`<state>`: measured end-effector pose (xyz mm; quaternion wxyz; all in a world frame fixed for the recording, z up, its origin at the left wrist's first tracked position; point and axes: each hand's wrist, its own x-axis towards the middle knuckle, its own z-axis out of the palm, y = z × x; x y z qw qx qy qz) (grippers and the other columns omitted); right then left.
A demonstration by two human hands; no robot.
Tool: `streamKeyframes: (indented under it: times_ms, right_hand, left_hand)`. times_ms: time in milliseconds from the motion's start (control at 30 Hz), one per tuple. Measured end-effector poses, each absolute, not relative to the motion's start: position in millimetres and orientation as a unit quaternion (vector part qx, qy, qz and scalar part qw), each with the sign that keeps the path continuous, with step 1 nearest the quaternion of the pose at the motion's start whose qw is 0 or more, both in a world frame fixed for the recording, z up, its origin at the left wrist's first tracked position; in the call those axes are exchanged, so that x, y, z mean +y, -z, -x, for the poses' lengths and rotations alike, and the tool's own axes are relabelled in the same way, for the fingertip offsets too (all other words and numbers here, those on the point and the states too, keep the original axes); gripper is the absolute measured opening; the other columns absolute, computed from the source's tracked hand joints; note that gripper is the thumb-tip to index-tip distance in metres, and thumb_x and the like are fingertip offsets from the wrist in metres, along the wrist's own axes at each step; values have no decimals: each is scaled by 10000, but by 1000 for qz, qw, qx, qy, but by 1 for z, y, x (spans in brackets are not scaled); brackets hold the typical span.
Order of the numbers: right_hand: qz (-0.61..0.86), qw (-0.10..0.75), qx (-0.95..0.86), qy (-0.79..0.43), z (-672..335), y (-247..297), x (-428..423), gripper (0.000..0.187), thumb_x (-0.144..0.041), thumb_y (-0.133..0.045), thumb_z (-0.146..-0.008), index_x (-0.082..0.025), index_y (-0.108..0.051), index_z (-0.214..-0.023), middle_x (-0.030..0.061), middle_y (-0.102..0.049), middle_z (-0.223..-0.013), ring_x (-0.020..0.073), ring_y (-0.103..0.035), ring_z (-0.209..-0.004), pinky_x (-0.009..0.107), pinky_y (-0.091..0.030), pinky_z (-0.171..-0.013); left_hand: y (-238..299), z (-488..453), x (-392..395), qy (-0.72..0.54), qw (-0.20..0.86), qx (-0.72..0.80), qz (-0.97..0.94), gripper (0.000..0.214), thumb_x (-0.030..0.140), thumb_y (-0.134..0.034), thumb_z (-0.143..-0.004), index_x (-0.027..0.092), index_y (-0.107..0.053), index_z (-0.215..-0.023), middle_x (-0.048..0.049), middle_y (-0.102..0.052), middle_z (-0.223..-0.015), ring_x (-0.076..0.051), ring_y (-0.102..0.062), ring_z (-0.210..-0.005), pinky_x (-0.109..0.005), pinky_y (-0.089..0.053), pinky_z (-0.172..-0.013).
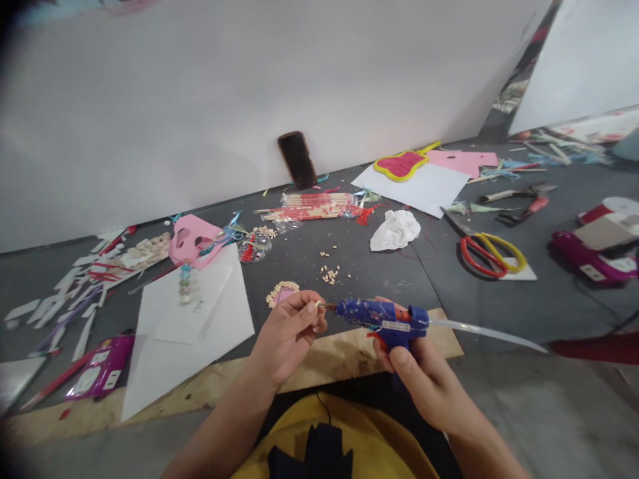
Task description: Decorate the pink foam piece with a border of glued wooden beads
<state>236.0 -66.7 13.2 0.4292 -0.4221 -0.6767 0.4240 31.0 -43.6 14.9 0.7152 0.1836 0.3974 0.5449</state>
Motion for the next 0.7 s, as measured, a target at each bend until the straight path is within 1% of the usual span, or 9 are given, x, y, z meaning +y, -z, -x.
streamKeyframes:
  times_ms: [67,133,200,300,367,533,600,700]
  right_hand:
    - [415,427,-678,-432,-236,-14,-67,284,-435,-394,-944,-255,-611,-981,12,-536,-624,138,-482,-536,252,-451,-494]
    - [411,425,-670,-449,-236,-12,-68,274,-418,-384,-951,-264,-609,-977,16,-550,-644,139,-494,-546,254,-456,-499]
    - [406,432,-660,-461,-237,-8,-69,265,-404,-376,-958,-293,-578,-1089,10,-561,-672,136,-504,-554,251,-460,-506]
    - [404,439,-652,-467,-239,-2,-71,353,-395,-376,-964,-341,-443,-1307,-1,-571,-703,131,-508,-558,248,-466,-524]
    - [403,434,-653,-472,-239,0,-71,399,-404,-379,-963,-334,-403,-1355,2,-570,-703,132,-508,-557,253,-467,-530]
    - [414,431,-646,-475,-240,0,-72,447,-414,-386,-959,-266,-383,-1381,4,-542,-680,132,-508,-556,255,-455,-519]
    - [415,428,-658,-460,-240,0,-72,445,-403,-378,-963,-274,-372,-1389,-1,-533,-678,129,-503,-554,253,-454,-520]
    - [407,423,-682,-436,-240,-2,-72,406,-385,-363,-969,-304,-399,-1365,-5,-526,-673,132,-500,-550,256,-454,-522]
  left_hand:
    - [-15,-31,-44,-544,717,396,-183,286,284,-859,-573,128,-676,-726,-1,-626,-630,-50,-487,-539,-192,-371,-549]
    - [-14,-31,-44,-544,718,395,-182,282,282,-859,-575,133,-678,-730,-1,-634,-634,-48,-489,-537,-190,-372,-550]
    - [-13,-32,-44,-543,719,394,-182,273,281,-855,-583,138,-680,-736,-4,-643,-644,-46,-486,-533,-190,-372,-551]
    - [-13,-32,-45,-542,719,393,-185,263,279,-850,-592,139,-680,-736,-6,-648,-648,-45,-484,-531,-188,-369,-549]
    - [-13,-32,-45,-542,719,393,-186,262,279,-849,-593,137,-679,-733,-6,-645,-644,-45,-483,-531,-188,-367,-546]
    - [-13,-31,-44,-545,717,392,-187,267,283,-849,-590,139,-678,-735,-5,-641,-647,-47,-479,-532,-192,-366,-546]
    - [-13,-31,-44,-545,717,393,-186,273,288,-853,-583,139,-678,-731,-2,-636,-642,-48,-476,-531,-194,-367,-547]
    - [-14,-31,-44,-543,715,400,-184,287,295,-860,-569,138,-677,-726,6,-619,-621,-48,-471,-526,-199,-371,-550]
